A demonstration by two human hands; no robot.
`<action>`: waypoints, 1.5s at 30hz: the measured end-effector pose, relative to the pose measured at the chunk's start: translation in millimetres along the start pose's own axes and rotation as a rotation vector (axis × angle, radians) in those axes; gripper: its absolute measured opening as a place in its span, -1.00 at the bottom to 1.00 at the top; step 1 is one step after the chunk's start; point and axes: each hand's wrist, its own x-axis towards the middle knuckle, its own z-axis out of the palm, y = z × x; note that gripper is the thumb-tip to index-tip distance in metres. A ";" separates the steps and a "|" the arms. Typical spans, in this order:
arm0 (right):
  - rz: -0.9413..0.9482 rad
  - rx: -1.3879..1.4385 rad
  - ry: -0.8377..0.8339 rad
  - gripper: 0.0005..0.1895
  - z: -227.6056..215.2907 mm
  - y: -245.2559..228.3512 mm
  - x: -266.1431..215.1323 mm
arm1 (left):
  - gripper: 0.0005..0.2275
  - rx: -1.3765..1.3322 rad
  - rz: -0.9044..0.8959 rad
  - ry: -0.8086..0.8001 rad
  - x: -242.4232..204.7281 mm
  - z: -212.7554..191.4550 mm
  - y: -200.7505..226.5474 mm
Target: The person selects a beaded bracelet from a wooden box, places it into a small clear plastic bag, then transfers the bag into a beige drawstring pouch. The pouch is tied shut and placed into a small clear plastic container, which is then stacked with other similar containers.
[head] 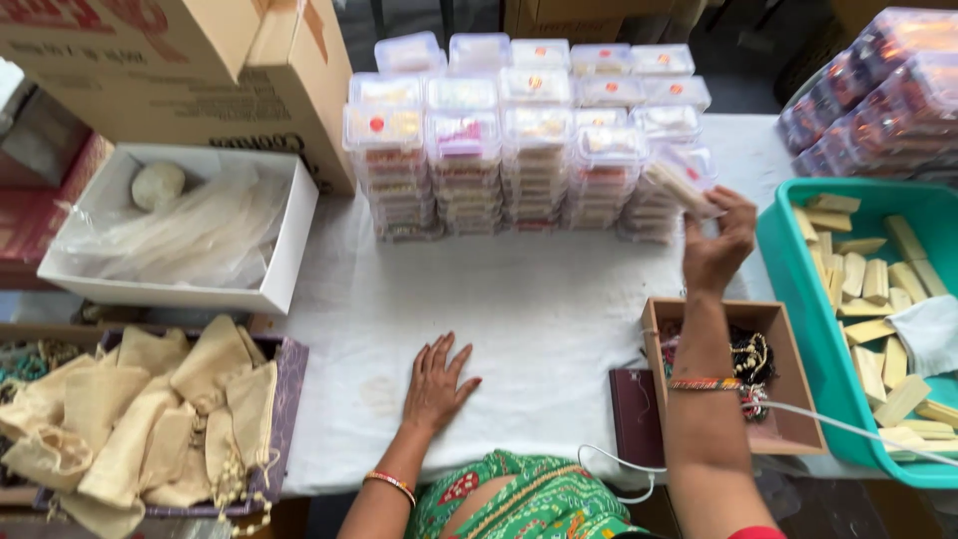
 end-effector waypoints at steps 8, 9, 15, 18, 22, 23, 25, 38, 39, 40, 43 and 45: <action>-0.220 -0.444 -0.150 -0.55 -12.6 75.1 78.8 | -0.42 -0.042 -0.090 -0.128 5.8 -12.9 5.6; -0.227 -0.439 -0.248 -0.55 -13.5 80.5 81.0 | -0.42 -0.042 -0.114 -0.168 4.4 -12.1 5.4; -0.185 -0.573 -0.509 -0.64 -20.9 69.6 102.9 | -0.39 -0.013 -0.130 -0.206 7.1 -10.4 5.4; -0.416 -0.857 -0.530 -0.67 -18.8 66.4 113.0 | -0.39 -0.001 -0.133 -0.205 6.9 -3.2 2.4; -0.573 -0.915 -0.481 -0.61 -10.6 81.3 112.6 | -0.40 0.016 -0.132 -0.205 6.7 1.9 1.7; -0.583 -0.937 -0.517 -0.62 -8.2 83.9 111.0 | -0.40 0.013 -0.136 -0.211 6.4 1.0 1.6; -0.594 -0.957 -0.552 -0.63 -4.7 89.0 108.3 | -0.40 0.011 -0.142 -0.217 6.2 1.1 0.7; -0.453 -0.843 -0.536 -0.30 -31.2 12.2 104.2 | -0.41 0.036 -0.130 -0.207 11.6 -5.0 1.1; -0.409 -0.710 -0.414 -0.18 -43.7 10.0 92.7 | -0.43 0.058 -0.092 -0.138 4.2 0.0 3.6; -0.377 -0.724 -0.444 -0.18 -54.2 7.5 78.6 | -0.43 0.044 -0.089 -0.181 6.9 0.1 0.9; -0.005 -0.482 -0.259 -0.25 -97.4 8.2 25.5 | -0.42 0.058 -0.039 -0.077 1.0 8.2 -1.2; 0.376 -0.294 -0.459 -0.33 -125.4 17.0 -1.6 | -0.41 0.082 -0.027 -0.072 3.2 10.0 -3.7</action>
